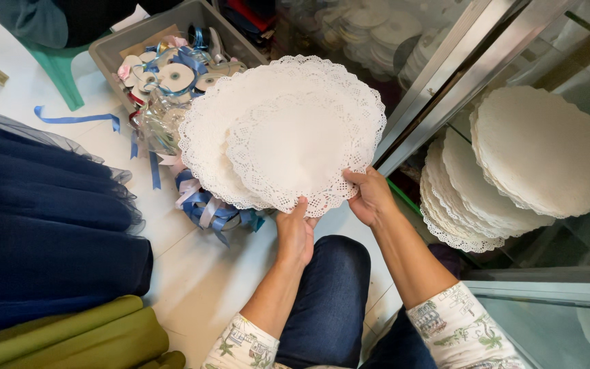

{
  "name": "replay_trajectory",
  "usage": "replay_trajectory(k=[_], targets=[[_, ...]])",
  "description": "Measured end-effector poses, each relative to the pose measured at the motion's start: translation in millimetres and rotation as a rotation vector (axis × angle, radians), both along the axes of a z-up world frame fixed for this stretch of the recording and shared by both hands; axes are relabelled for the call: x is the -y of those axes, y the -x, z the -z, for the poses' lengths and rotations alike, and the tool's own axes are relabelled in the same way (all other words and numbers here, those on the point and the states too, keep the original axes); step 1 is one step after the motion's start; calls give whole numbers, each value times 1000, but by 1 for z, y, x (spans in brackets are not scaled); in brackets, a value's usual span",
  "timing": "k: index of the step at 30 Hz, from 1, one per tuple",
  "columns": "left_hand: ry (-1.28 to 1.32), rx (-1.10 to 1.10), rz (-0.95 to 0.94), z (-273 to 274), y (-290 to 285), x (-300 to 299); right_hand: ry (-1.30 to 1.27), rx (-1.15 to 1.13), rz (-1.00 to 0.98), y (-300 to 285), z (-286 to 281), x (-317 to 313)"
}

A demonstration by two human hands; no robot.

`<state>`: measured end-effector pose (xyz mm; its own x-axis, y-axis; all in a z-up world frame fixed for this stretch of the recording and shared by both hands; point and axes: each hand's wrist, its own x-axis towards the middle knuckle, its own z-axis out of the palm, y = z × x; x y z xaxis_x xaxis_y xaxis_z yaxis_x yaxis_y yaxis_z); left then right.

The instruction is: The person sits on the floor and repeatedly picks up a white paper doily from a stack on the left, then places it on a growing stack on the right. The action is repeated continuously throughout the clip.

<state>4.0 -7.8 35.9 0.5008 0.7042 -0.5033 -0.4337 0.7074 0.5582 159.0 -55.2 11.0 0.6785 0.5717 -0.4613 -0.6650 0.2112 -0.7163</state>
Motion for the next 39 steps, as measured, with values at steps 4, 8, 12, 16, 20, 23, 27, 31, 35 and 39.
replay_trajectory(k=[4, 8, 12, 16, 20, 23, 27, 31, 35, 39], targets=[[-37, -2, 7, 3, -3, 8, -26, -25, 42, 4, 1, 16], [-80, -28, 31, 7, -8, 19, -59, -28, 103, 5, 5, 38], [-101, -40, 87, 12, -15, 34, -100, -19, 187, 5, 10, 67], [-107, -28, 137, 3, -23, 58, -98, -9, 270, 20, -27, 94], [-101, -20, 217, -6, -33, 85, -104, 0, 371, 13, -18, 136], [-100, -10, 270, -14, -45, 107, -101, 35, 442, 11, -26, 163], [-99, 3, 353, -2, -70, 138, -94, 78, 547, 4, -26, 203], [-111, -2, 435, 9, -96, 169, -71, 110, 629, -11, -24, 239], [-177, 12, 546, 22, -135, 193, -53, 145, 725, -37, -25, 265], [-310, -89, 667, -13, -172, 202, -70, 203, 788, -78, -18, 288]])
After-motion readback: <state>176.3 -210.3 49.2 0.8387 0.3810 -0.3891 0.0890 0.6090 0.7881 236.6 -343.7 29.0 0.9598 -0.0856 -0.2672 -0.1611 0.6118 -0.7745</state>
